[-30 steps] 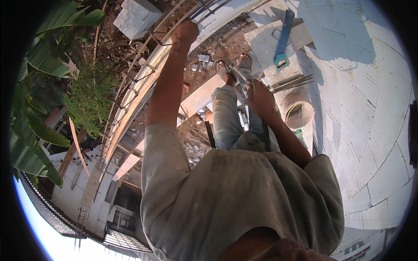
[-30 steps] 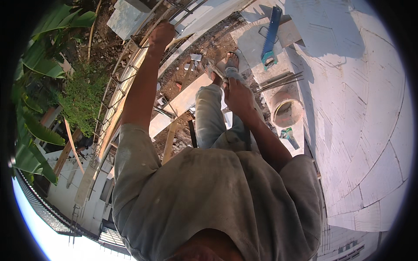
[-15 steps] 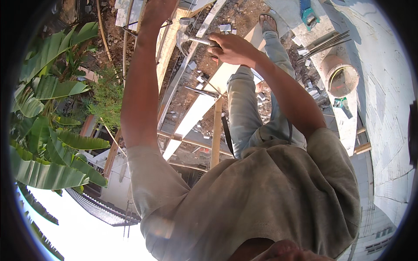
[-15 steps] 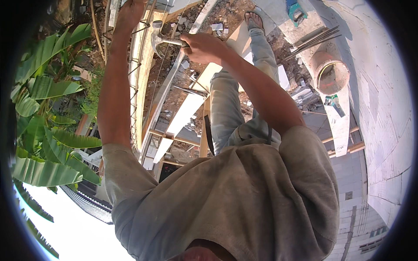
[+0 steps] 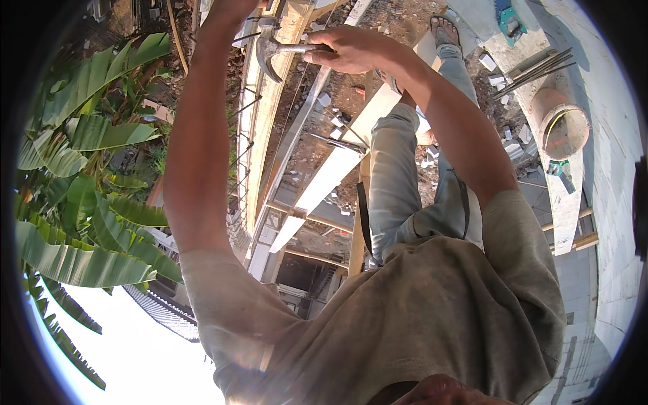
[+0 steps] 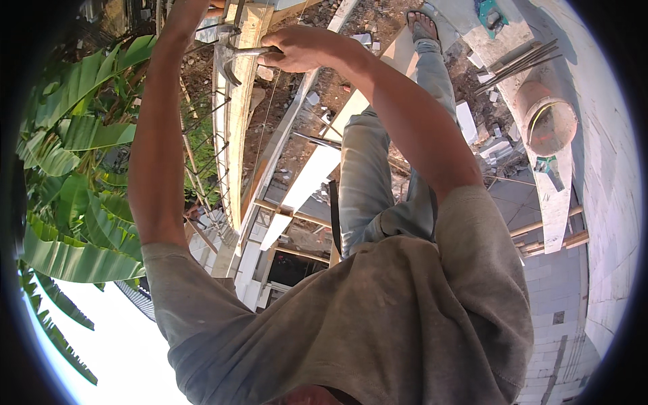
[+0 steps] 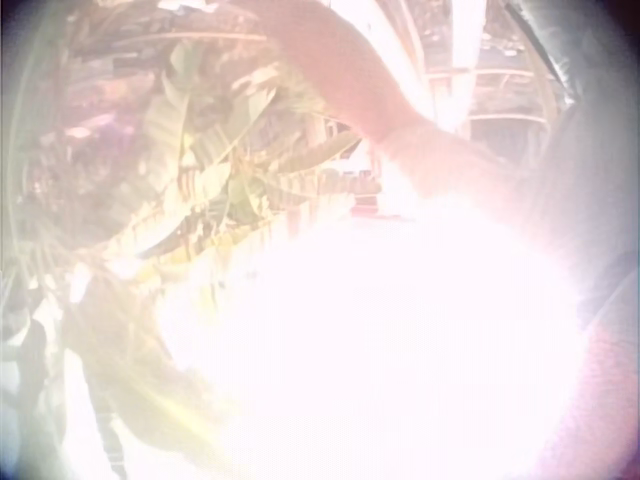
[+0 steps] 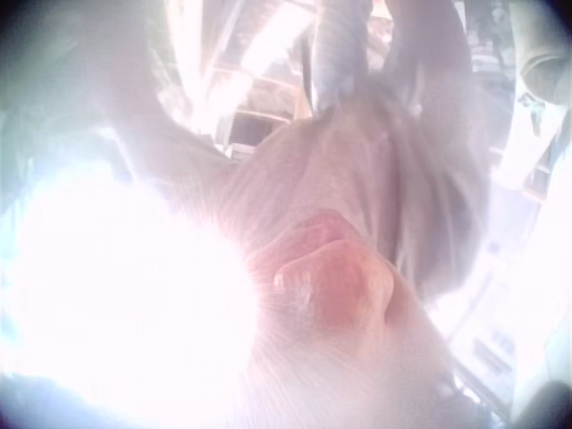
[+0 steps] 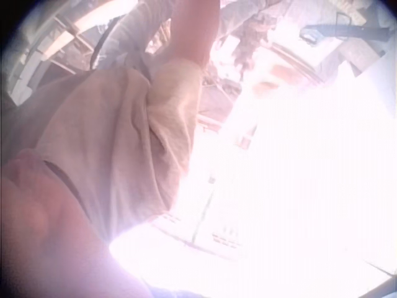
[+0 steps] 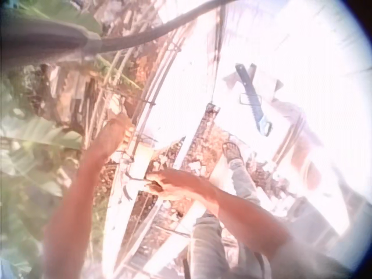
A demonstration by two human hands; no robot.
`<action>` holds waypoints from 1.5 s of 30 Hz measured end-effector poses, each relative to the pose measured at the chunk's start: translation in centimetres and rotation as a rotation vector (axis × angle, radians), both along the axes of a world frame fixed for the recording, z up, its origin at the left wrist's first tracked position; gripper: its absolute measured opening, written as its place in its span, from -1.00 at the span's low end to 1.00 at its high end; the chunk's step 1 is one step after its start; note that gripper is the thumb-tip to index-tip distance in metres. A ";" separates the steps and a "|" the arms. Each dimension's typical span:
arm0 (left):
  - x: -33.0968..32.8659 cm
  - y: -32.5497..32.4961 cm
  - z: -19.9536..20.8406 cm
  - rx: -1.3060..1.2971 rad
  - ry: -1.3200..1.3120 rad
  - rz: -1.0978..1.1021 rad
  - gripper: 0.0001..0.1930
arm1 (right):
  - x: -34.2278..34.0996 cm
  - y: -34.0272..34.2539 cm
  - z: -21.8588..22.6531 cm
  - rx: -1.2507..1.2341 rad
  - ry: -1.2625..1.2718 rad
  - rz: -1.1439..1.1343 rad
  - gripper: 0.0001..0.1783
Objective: The person assembles a rebar cage by placing steel bars into a wooden form, then tying them together with wire using pliers. The person repeatedly picks up wire, wraps it around bar intersections, and twists it to secure the structure.
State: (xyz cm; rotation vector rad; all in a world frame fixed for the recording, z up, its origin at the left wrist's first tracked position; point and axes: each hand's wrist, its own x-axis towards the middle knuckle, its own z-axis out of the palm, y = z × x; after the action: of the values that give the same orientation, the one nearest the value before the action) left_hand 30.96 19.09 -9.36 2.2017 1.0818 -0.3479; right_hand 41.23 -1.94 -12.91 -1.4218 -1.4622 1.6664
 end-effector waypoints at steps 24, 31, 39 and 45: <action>2.1 -1.7 -3.2 0.269 0.189 -0.267 -0.65 | -0.7 -3.3 2.5 -0.045 0.049 0.157 -0.53; 0.0 -1.3 -0.4 0.262 0.196 -0.162 -0.58 | -1.4 -2.6 1.4 -0.003 0.101 -0.006 -0.55; 2.3 -1.3 -1.1 0.230 0.192 -0.208 -0.62 | 1.0 -0.9 0.6 0.015 0.017 0.066 -0.57; 2.2 -2.1 -1.5 0.231 0.149 -0.092 -0.62 | -2.2 -5.4 0.7 -0.002 0.011 0.299 -0.59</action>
State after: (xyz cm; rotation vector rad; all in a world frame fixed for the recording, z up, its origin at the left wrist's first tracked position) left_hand 33.18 17.03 -10.83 2.4681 1.1515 -0.4525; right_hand 39.04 -7.38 -12.25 -1.2384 -1.7354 1.8474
